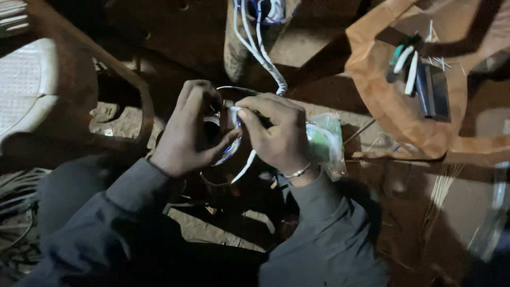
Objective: The person wraps white tape around a bundle of wires held in their hands. They repeatedly pull tape from the roll and wrap it around the wires, securing them together.
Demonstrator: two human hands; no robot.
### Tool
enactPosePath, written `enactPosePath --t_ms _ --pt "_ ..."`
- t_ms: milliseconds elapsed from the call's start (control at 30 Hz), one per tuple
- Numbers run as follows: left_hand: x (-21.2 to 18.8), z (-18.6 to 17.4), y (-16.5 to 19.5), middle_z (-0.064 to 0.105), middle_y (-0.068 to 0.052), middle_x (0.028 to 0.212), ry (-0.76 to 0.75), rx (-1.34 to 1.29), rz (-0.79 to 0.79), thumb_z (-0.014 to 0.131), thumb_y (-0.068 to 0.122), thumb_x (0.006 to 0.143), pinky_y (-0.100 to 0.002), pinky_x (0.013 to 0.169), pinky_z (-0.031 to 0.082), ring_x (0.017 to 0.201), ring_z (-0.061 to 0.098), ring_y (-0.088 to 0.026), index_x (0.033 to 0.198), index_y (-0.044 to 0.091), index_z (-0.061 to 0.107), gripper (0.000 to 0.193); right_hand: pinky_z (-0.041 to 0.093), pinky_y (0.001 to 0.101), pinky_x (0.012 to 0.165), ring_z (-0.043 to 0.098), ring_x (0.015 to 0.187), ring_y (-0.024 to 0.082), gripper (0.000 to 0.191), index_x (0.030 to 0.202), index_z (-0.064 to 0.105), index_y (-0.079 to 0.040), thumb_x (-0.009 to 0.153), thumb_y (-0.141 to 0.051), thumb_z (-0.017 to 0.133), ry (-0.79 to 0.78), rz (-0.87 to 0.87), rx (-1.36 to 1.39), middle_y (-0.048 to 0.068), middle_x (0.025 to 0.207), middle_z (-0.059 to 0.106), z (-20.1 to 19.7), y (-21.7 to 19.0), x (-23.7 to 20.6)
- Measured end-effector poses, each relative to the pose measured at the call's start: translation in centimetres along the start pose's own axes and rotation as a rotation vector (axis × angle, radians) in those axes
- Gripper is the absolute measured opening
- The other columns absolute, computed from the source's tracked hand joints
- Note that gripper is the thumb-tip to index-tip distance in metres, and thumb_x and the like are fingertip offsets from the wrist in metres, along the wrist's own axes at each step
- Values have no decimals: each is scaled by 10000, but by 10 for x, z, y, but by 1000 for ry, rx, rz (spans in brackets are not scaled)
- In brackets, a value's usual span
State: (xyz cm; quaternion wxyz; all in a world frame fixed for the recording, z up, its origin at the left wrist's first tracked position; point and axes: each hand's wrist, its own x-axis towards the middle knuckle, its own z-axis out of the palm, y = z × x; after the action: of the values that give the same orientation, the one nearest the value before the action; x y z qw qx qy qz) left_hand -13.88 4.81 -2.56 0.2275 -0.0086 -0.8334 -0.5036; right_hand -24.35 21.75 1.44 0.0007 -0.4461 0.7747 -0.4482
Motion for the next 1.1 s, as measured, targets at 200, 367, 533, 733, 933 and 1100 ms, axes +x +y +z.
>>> enactPosePath --t_ms 200,367,533,733,933,1100 --pt "5 5 -13 721 -147 1075 83 -98 -351 838 165 783 -327 824 576 953 735 -204 1166 -45 645 478 545 365 694 731 779 284 94 930 726 12 903 -75 751 -74 71 -71 146 878 739 4 -3 -2" --pt "12 -2 -15 766 -144 1092 -49 -161 -372 895 235 819 -313 933 531 1008 733 -177 1191 -42 688 508 555 396 763 700 871 377 120 897 681 32 791 21 625 -95 -83 -187 211 936 718 11 -5 -2" --pt "4 -11 -10 679 -127 1143 80 -505 -250 786 148 772 -311 978 517 1081 645 -184 1191 -20 607 486 588 364 856 738 947 320 225 1054 719 17 861 6 602 -37 -73 -99 179 1006 730 16 -4 4" --pt "-9 -9 -14 556 -184 1142 28 -108 -50 865 122 799 -342 933 501 1074 588 -269 1066 14 584 403 565 319 787 751 869 242 85 1010 738 4 952 -33 687 -7 59 -2 137 956 761 10 -4 6" --pt "-4 7 -21 734 -174 1114 94 -68 -362 787 148 811 -337 888 574 1019 729 -223 1218 9 621 461 549 333 734 722 804 236 86 996 728 15 930 -36 707 -91 45 -7 137 901 736 2 -6 -1" --pt "9 4 -19 738 -217 1143 -49 -262 -265 797 124 823 -381 907 542 1045 719 -270 1278 -91 613 536 544 362 737 703 836 308 115 981 728 21 874 -20 729 -117 -24 -142 171 890 699 4 -6 -6"
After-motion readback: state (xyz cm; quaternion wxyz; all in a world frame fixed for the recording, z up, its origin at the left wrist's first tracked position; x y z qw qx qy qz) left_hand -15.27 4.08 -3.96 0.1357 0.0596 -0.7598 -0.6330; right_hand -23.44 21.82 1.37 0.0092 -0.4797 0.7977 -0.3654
